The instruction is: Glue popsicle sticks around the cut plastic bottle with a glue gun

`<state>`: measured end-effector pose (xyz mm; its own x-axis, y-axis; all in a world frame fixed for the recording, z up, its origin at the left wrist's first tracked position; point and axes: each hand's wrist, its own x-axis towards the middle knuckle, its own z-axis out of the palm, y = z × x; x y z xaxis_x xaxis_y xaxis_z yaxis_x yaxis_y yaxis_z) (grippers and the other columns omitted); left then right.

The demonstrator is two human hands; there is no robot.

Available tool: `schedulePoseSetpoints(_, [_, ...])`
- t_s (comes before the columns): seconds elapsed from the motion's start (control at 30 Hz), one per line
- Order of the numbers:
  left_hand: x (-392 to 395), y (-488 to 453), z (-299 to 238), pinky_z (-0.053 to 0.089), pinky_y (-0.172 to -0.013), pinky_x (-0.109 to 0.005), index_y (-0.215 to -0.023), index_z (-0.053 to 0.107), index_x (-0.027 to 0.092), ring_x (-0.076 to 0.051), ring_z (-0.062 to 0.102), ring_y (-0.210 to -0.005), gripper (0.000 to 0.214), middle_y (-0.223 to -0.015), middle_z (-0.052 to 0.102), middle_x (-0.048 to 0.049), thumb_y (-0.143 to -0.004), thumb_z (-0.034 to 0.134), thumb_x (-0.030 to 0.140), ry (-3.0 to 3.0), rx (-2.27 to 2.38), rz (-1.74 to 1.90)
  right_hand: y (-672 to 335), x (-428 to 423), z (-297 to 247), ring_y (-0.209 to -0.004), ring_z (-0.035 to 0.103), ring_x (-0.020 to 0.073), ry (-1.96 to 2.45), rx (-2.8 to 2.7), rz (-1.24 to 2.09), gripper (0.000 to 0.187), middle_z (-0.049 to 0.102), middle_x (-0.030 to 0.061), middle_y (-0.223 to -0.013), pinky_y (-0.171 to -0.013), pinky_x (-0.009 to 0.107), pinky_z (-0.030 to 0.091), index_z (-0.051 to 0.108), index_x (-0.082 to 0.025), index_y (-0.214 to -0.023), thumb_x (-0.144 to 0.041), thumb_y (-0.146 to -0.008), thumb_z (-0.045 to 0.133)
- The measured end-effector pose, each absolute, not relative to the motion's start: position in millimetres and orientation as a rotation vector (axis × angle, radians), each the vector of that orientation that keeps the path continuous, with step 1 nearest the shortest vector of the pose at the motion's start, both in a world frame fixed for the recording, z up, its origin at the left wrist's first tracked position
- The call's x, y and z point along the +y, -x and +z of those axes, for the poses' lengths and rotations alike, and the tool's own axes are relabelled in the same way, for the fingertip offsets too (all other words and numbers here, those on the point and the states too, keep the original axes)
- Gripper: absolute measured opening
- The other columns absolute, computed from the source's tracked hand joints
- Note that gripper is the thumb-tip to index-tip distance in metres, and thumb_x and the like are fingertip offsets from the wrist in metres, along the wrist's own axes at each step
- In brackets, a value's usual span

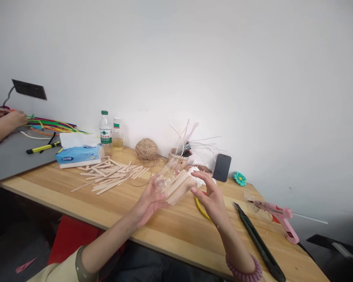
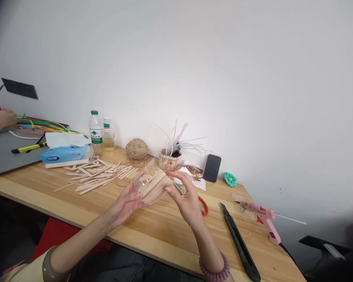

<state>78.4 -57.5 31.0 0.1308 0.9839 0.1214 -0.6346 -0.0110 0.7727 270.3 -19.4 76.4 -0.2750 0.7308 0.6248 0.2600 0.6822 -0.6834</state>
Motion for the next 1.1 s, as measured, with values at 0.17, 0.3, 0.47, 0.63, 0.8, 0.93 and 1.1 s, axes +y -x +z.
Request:
schedulePoseSetpoints(0.17, [-59,-80,30,0.051,-0.081,-0.035,-0.132,0.038,0.032,-0.029,0.046,-0.123,0.08,-0.139,0.043,-0.0067,-0.062,0.075,0.02,-0.805,0.518,1.386,-260,-27,90,-0.096,0.059,0.0223,0.769,-1.878,0.533,0.021,0.066,0.0048,-0.099,-0.087,0.035,0.044,0.067,-0.024,-0.091,-0.04,-0.077,0.067])
schedulePoseSetpoints(0.3, [-61,-79,29,0.05,-0.085,-0.036,-0.133,0.039,0.033,-0.029,0.043,-0.126,0.081,-0.139,0.045,-0.0064,-0.062,0.075,0.02,-0.796,0.481,1.369,-254,-28,92,-0.078,0.057,0.0191,0.749,-1.883,0.624,0.024,0.063,0.0029,-0.077,-0.076,0.032,0.043,0.064,-0.021,-0.068,-0.042,-0.08,0.062])
schedulePoseSetpoints(0.47, [-61,-78,29,0.048,-0.09,-0.036,-0.133,0.04,0.033,-0.028,0.043,-0.127,0.079,-0.136,0.048,-0.0057,-0.063,0.074,0.019,-0.813,0.451,1.335,-255,-30,94,-0.071,0.052,0.017,0.728,-1.883,0.707,0.029,0.057,0.001,-0.067,-0.068,0.03,0.04,0.06,-0.02,-0.061,-0.043,-0.079,0.064])
schedulePoseSetpoints(0.63, [-61,-78,28,0.045,-0.095,-0.037,-0.131,0.041,0.035,-0.027,0.04,-0.13,0.082,-0.136,0.047,-0.004,-0.059,0.074,0.017,-0.803,0.466,1.325,-256,-32,96,-0.068,0.051,0.0162,0.725,-1.935,0.646,0.031,0.054,0.0001,-0.064,-0.066,0.03,0.038,0.056,-0.02,-0.059,-0.041,-0.081,0.063])
schedulePoseSetpoints(0.8, [-58,-80,26,0.037,-0.104,-0.045,-0.131,0.04,0.033,-0.03,0.036,-0.132,0.085,-0.136,0.044,-0.0051,-0.055,0.074,0.018,-0.807,0.487,1.323,-252,-38,96,-0.068,0.052,0.0158,0.677,-2.023,0.402,0.031,0.054,-0.0007,-0.064,-0.069,0.031,0.038,0.052,-0.02,-0.061,-0.036,-0.087,0.058])
schedulePoseSetpoints(0.93, [-54,-83,20,0.029,-0.109,-0.05,-0.139,0.024,0.035,-0.032,0.031,-0.136,0.102,-0.143,0.037,-0.0073,-0.054,0.079,0.02,-0.986,0.597,1.388,-247,-53,96,-0.067,0.052,0.0135,0.577,-2.115,0.014,0.021,0.057,-0.0023,-0.065,-0.079,0.033,0.036,0.053,-0.02,-0.069,-0.026,-0.089,0.058])
schedulePoseSetpoints(1.1, [-54,-86,12,0.019,-0.113,-0.052,-0.142,0.011,0.032,-0.033,0.013,-0.142,0.114,-0.153,0.012,-0.0111,-0.055,0.084,0.024,-1.53,0.843,1.815,-242,-71,92,-0.072,0.058,0.0128,0.47,-2.101,-0.353,0.01,0.061,-0.0032,-0.066,-0.09,0.035,0.032,0.057,-0.02,-0.079,-0.024,-0.087,0.06])
